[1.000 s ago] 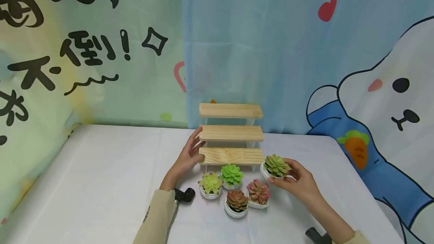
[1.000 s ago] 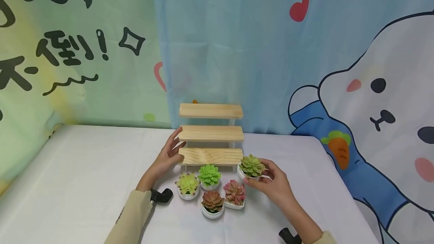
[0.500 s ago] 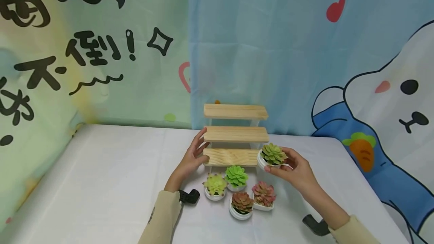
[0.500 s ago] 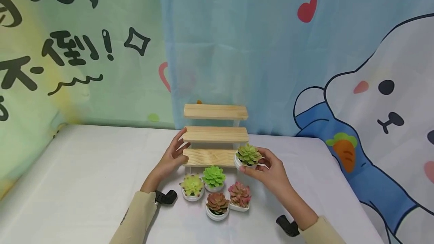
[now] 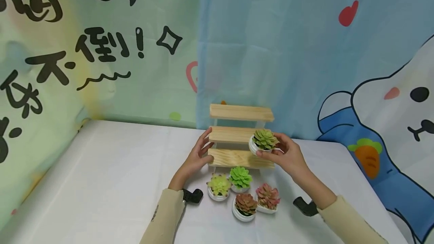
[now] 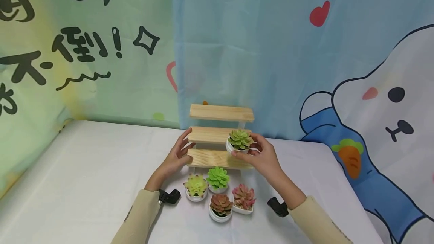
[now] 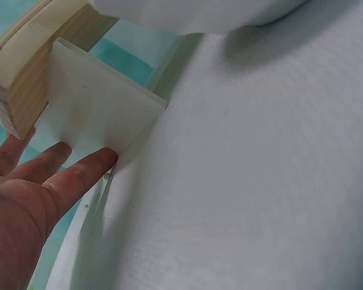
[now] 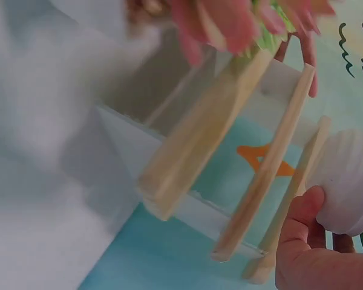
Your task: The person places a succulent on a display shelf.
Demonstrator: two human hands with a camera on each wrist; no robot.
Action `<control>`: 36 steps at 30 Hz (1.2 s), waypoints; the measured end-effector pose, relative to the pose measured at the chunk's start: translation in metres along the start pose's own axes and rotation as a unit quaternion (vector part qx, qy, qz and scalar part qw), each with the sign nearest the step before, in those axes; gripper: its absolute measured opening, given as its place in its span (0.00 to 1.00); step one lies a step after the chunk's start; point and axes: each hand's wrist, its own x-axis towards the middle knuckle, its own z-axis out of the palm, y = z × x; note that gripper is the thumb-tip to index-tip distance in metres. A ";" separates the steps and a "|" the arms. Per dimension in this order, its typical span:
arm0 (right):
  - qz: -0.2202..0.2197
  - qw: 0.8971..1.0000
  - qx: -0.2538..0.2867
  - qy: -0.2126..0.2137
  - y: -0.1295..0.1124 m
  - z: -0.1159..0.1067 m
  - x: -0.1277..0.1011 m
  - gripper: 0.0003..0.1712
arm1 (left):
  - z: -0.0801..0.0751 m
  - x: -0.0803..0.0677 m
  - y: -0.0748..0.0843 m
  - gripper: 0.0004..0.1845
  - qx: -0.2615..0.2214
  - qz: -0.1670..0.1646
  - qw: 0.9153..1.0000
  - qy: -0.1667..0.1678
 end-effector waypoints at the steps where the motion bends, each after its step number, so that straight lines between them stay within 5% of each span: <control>1: -0.003 1.000 0.001 -0.001 -0.002 0.000 0.002 0.43 | 0.000 0.000 0.000 0.47 -0.001 -0.003 1.000 0.000; 8: -0.010 1.000 0.012 -0.007 -0.015 0.005 0.019 0.43 | 0.001 -0.001 0.002 0.48 -0.003 -0.010 1.000 0.002; 18: -0.020 0.999 0.026 -0.005 -0.030 0.013 0.049 0.43 | 0.006 -0.007 0.029 0.47 -0.006 -0.020 1.000 -0.008; 28: -0.009 0.999 0.039 0.003 -0.040 0.028 0.081 0.49 | 0.001 -0.001 -0.004 0.49 -0.005 -0.010 1.000 -0.004; 36: -0.014 0.999 0.043 -0.013 -0.050 0.037 0.106 0.48 | 0.000 -0.001 -0.004 0.48 0.000 -0.006 1.000 0.003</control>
